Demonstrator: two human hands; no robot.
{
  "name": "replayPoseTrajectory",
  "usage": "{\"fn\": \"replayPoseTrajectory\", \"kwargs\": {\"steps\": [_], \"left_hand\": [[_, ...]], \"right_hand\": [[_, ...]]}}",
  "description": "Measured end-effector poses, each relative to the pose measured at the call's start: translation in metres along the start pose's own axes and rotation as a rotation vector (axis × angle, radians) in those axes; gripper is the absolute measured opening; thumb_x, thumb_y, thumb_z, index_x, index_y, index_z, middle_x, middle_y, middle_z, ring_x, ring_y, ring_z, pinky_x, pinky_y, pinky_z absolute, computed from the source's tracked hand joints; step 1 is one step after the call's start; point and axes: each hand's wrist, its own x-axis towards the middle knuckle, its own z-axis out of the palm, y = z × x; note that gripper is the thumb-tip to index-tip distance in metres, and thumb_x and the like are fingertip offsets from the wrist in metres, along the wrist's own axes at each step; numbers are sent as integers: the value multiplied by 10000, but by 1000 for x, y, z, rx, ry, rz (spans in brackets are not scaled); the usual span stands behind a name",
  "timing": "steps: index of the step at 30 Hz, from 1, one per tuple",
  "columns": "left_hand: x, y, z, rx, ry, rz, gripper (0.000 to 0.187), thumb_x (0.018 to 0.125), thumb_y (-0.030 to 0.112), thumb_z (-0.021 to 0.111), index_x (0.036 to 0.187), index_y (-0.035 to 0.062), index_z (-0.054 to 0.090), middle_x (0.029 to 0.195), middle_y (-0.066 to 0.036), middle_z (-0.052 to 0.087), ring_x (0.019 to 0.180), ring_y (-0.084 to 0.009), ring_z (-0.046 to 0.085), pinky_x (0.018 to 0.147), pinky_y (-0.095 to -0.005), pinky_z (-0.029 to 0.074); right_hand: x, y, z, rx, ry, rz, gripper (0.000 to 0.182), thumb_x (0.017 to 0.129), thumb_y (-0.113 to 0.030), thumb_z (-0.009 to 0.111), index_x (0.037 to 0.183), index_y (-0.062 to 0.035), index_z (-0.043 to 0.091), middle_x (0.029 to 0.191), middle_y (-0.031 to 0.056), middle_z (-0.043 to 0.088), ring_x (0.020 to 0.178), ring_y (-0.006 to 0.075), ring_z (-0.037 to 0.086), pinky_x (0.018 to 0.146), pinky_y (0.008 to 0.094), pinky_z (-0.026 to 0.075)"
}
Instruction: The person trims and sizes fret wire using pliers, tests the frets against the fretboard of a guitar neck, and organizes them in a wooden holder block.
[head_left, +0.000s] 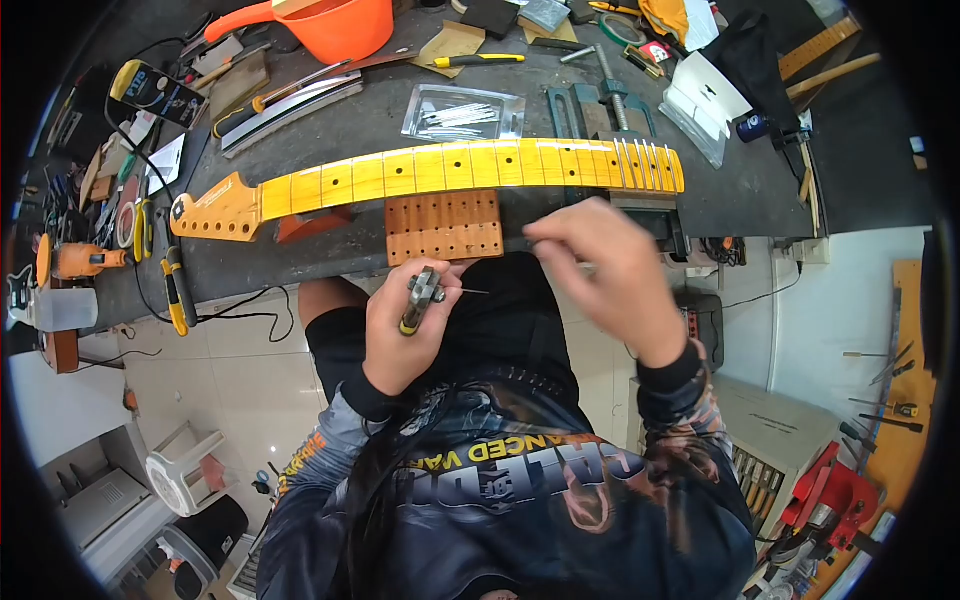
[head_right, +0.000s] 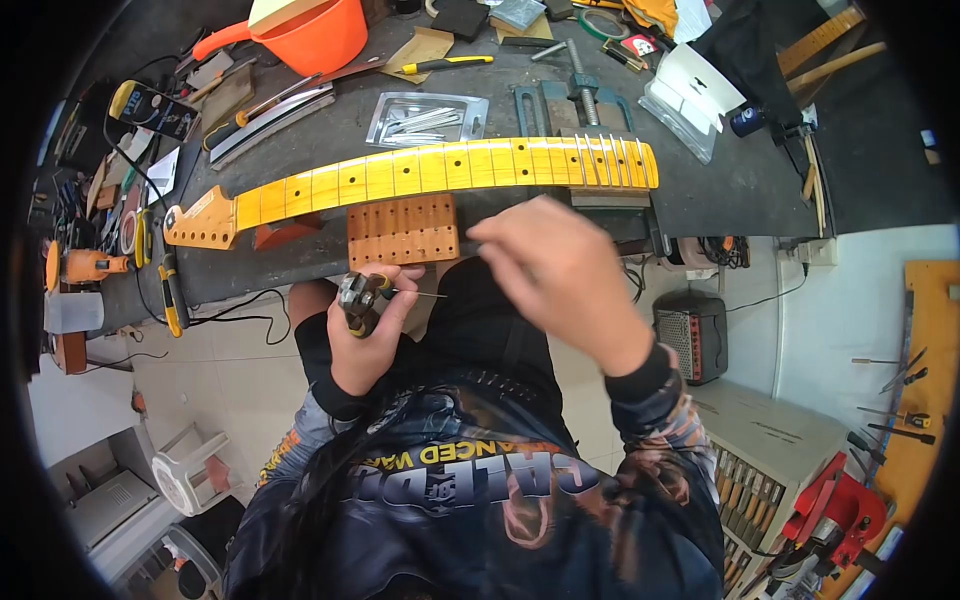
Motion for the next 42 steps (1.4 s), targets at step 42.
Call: {"fn": "replayPoseTrajectory", "kwargs": {"steps": [42], "left_hand": [[-20,4,-34,6,173,74,306,1006,-75,780,1282,-5,670,1040,-113,798,1003,-209,794,921,-335,609]], "right_hand": [[43,-34,33,115,68,-161,133,928,-47,840,994,-43,725,968,96,756,895,322,715,796,428,551]]}}
